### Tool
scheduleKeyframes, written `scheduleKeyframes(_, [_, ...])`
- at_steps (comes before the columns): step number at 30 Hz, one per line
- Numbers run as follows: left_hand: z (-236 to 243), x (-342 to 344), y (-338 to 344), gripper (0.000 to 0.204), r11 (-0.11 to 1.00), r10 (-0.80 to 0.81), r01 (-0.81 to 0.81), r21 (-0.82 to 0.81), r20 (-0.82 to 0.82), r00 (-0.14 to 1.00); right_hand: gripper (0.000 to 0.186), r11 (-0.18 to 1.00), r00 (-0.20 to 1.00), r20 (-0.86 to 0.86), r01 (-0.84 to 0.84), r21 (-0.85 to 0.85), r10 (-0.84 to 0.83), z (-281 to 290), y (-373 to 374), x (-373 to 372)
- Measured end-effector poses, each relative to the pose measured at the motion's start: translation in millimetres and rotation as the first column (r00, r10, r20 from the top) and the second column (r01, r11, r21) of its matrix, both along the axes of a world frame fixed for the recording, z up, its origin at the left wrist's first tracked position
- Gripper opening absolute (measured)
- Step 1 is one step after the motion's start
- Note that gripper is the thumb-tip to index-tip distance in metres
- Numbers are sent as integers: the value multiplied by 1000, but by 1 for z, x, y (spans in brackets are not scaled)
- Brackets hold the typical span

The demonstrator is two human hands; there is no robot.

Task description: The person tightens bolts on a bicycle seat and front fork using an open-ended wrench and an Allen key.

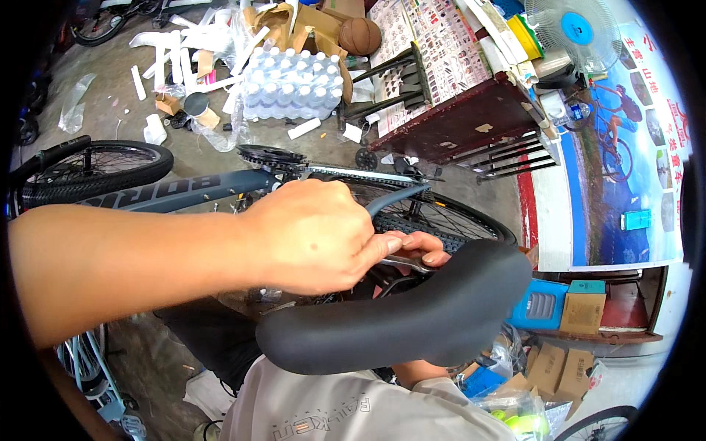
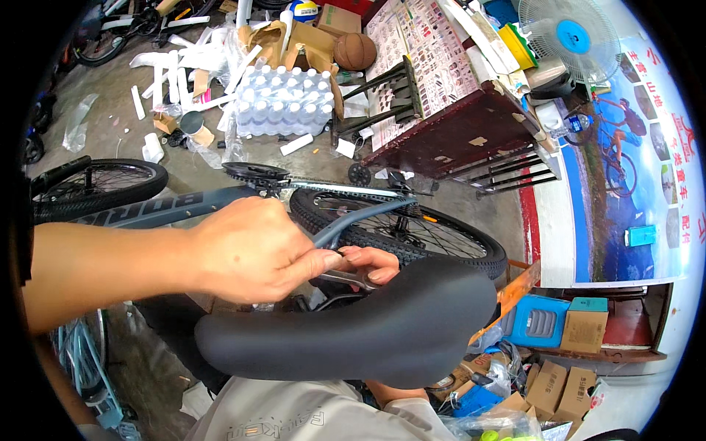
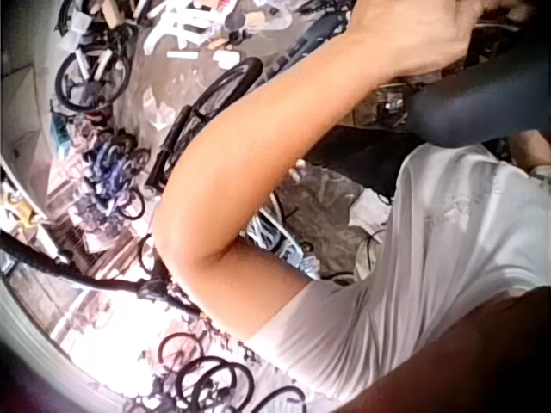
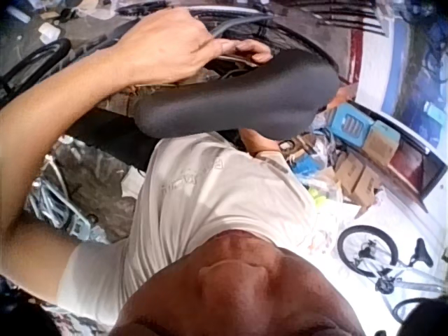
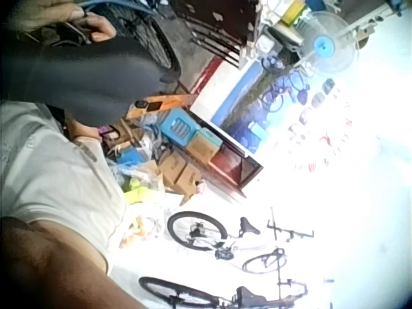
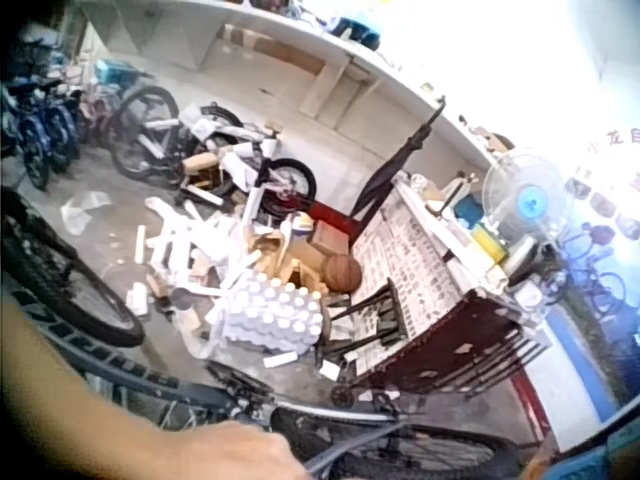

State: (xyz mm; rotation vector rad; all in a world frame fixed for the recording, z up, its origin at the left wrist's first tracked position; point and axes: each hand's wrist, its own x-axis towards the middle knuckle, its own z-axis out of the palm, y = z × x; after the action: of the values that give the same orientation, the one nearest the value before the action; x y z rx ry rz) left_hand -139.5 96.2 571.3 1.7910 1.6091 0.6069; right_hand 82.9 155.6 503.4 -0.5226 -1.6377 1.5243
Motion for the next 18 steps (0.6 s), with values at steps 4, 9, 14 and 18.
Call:
scheduleKeyframes(4, [-39,-10,12,49,979,-141,112,170,171,975,15,997,954,-291,-75,-5,70,-32,16,-9])
scheduleKeyframes(9, [-68,-3,39,45,952,-232,168,255,244,942,17,881,929,-332,12,473,165,-51,42,-18])
scheduleKeyframes(14, [-41,-21,36,66,988,-149,146,51,65,987,22,947,960,-256,-25,321,112,-29,35,-8])
scheduleKeyframes(18, [2,-48,25,70,987,-137,130,-95,-71,988,28,976,974,-227,45,215,5,-15,28,-6])
